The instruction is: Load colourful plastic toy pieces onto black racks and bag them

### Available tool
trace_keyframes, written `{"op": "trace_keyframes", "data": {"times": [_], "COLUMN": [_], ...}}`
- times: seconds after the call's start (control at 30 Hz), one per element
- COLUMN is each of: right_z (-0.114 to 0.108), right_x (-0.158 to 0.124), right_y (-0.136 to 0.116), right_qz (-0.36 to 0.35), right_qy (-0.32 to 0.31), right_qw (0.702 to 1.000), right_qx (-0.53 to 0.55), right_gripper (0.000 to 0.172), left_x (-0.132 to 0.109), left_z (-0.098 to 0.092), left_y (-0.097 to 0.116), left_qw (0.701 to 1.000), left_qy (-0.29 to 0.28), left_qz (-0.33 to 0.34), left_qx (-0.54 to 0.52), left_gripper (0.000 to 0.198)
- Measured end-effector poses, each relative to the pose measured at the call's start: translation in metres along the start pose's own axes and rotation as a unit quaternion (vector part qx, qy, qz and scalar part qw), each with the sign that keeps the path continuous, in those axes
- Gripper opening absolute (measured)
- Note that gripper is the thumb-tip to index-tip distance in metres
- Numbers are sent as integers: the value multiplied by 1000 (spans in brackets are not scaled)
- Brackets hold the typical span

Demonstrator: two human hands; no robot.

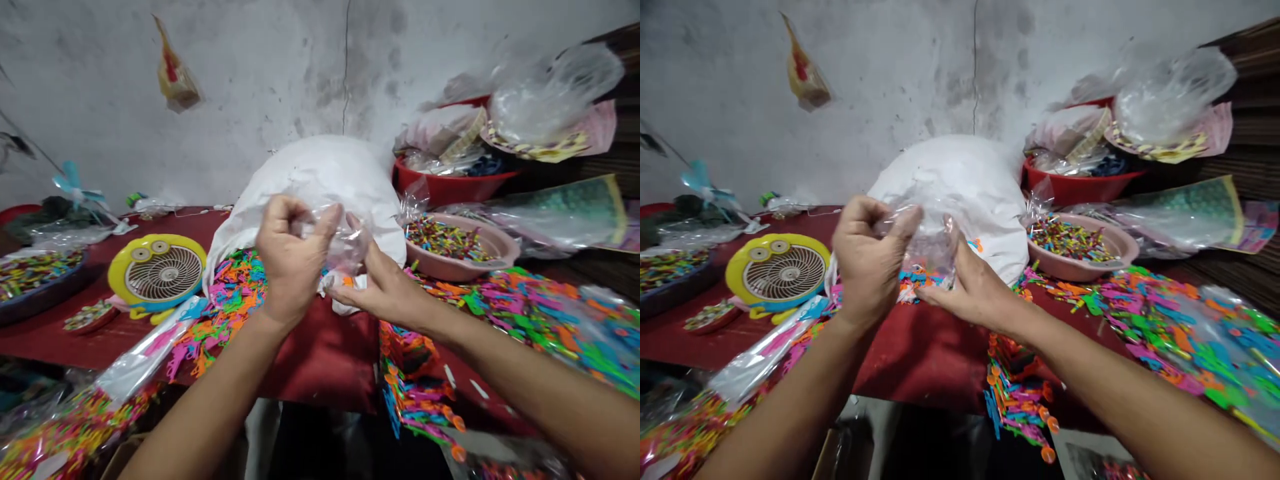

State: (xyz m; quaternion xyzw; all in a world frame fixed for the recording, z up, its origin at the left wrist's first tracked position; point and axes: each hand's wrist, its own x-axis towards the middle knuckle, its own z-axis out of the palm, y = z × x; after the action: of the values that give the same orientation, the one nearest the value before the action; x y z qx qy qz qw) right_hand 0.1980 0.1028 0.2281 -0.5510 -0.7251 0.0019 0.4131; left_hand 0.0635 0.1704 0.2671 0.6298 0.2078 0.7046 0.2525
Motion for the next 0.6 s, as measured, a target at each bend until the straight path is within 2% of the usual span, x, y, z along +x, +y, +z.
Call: {"op": "trace_keyframes", "data": {"times": [0.1,0.2,0.23,0.3,0.37,0.4,0.47,0.53,0.57,0.6], "right_z": [-5,-27,-37,-59,-76,-82,-87,-85,-83,-80], "right_x": [12,14,12,5,-2,-5,-12,-18,-20,-23], "right_y": [6,45,60,84,94,92,77,52,41,33], "right_qz": [31,92,105,125,144,142,94,-2,-54,-93], "right_qy": [85,137,159,198,198,191,187,207,208,178], "right_qw": [993,986,982,969,962,964,967,960,955,958], "right_qx": [74,39,-1,-82,-117,-123,-144,-189,-206,-207], "right_gripper": [41,29,27,24,25,27,38,50,47,39], "left_x": [-11,-15,-15,-18,-23,-25,-27,-26,-25,-24], "left_z": [22,26,25,23,25,29,39,54,61,68], "left_y": [11,9,4,-13,-33,-44,-60,-68,-68,-64], "left_qw": [999,997,996,984,961,953,958,972,976,978], "left_qy": [-51,-72,-94,-177,-271,-294,-274,-217,-198,-191], "left_qz": [9,15,10,-13,-44,-54,-68,-78,-83,-87], "left_qx": [0,2,6,22,39,45,53,42,27,9], "left_gripper": [35,33,32,27,27,26,19,24,28,31]}}
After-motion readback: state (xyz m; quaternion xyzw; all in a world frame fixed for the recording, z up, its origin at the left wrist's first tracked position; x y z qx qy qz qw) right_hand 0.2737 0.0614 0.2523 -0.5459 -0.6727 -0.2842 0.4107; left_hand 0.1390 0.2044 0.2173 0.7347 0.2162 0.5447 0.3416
